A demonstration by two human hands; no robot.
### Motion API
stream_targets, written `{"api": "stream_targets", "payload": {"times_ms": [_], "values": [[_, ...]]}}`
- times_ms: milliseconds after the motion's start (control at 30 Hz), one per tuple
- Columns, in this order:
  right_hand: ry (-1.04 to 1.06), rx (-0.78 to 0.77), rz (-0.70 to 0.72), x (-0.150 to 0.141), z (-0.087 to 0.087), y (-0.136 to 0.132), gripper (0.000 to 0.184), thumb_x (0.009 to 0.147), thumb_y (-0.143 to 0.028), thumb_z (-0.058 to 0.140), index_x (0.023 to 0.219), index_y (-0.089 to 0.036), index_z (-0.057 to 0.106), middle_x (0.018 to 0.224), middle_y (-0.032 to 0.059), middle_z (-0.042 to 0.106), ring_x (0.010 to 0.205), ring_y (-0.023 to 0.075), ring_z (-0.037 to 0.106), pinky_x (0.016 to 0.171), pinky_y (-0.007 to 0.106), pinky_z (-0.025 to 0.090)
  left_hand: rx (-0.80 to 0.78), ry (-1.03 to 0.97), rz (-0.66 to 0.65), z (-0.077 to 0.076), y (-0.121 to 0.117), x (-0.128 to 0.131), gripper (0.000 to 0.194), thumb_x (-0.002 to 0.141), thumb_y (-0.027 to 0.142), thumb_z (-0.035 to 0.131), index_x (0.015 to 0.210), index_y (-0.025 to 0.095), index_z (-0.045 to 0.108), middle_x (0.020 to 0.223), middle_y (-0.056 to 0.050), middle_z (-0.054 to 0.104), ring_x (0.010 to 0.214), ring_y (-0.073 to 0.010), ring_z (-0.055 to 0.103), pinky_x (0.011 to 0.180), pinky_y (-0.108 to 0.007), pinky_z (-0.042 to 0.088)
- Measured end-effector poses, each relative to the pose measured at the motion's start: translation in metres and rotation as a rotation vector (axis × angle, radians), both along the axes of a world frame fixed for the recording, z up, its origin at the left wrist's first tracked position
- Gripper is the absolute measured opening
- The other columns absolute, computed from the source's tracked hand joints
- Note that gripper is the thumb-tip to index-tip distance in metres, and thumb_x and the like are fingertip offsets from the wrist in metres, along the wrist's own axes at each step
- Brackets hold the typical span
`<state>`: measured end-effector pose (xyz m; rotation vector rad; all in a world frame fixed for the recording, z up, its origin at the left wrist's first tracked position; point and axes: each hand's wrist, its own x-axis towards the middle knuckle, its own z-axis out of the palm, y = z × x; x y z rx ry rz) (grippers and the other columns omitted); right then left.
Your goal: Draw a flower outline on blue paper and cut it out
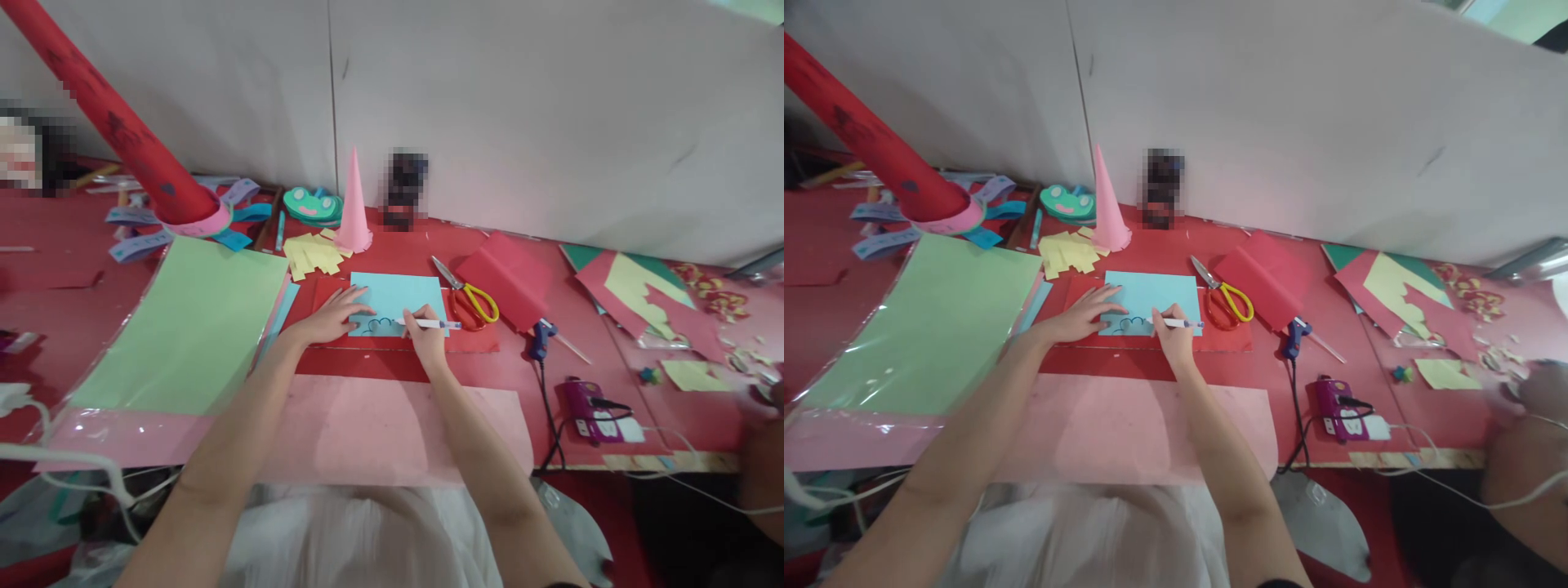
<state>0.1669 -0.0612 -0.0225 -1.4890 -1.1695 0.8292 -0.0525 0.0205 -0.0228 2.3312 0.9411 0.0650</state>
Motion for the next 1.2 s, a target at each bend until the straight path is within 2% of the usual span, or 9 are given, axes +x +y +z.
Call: {"api": "stream_targets", "payload": {"times_ms": [167, 467, 733, 967, 1200], "values": [[-0.047, -0.026, 0.023, -0.0023, -0.0010, -0.0014, 0.035, 0.081, -0.049, 0.056, 0.063, -0.024, 0.039, 0.044, -0.0061, 0.050, 0.045, 0.0117, 0.045, 0.053, 0.026, 0.040, 0.013, 0.003, 0.011, 0.0012, -0.0009, 0.0003, 0.039, 0.091, 0.019, 0.051, 0.127, 0.033, 0.056, 0.161, 0.005, 0.012, 0.149, -0.0221, 0.003, 0.120, -0.047, 0.007], [-0.079, -0.053, 0.001, -0.0042, -0.0009, -0.0035, 0.032, 0.082, -0.043, 0.053, 0.062, -0.024, 0.038, 0.046, -0.0059, 0.051, 0.046, 0.0116, 0.045, 0.054, 0.026, 0.039, 0.029, -0.025, -0.016, -0.0018, -0.0007, -0.0026, 0.040, 0.095, 0.025, 0.045, 0.131, 0.041, 0.054, 0.161, 0.011, 0.010, 0.148, -0.0248, 0.004, 0.120, -0.049, 0.006], [-0.075, -0.069, 0.010, -0.0046, -0.0010, -0.0035, 0.032, 0.081, -0.045, 0.054, 0.061, -0.024, 0.039, 0.046, -0.0054, 0.052, 0.047, 0.0123, 0.046, 0.054, 0.026, 0.038, 0.030, -0.028, -0.009, -0.0033, -0.0006, -0.0022, 0.038, 0.097, 0.030, 0.044, 0.132, 0.040, 0.054, 0.161, 0.010, 0.011, 0.149, -0.0246, 0.003, 0.120, -0.047, 0.005], [-0.091, -0.072, -0.013, -0.0054, -0.0001, -0.0043, 0.032, 0.080, -0.044, 0.054, 0.060, -0.024, 0.039, 0.046, -0.0047, 0.052, 0.045, 0.0119, 0.043, 0.050, 0.026, 0.036, 0.024, -0.010, -0.004, -0.0007, -0.0013, -0.0010, 0.041, 0.095, 0.024, 0.045, 0.132, 0.039, 0.054, 0.161, 0.009, 0.010, 0.149, -0.0243, 0.003, 0.121, -0.047, 0.005], [-0.120, -0.078, -0.022, -0.0070, 0.0022, -0.0051, 0.032, 0.079, -0.044, 0.054, 0.059, -0.024, 0.038, 0.045, -0.0051, 0.052, 0.045, 0.0120, 0.042, 0.051, 0.026, 0.036, 0.013, -0.020, -0.012, -0.0014, -0.0007, -0.0019, 0.039, 0.096, 0.027, 0.044, 0.132, 0.040, 0.054, 0.161, 0.010, 0.010, 0.149, -0.0242, 0.003, 0.120, -0.048, 0.006]]}}
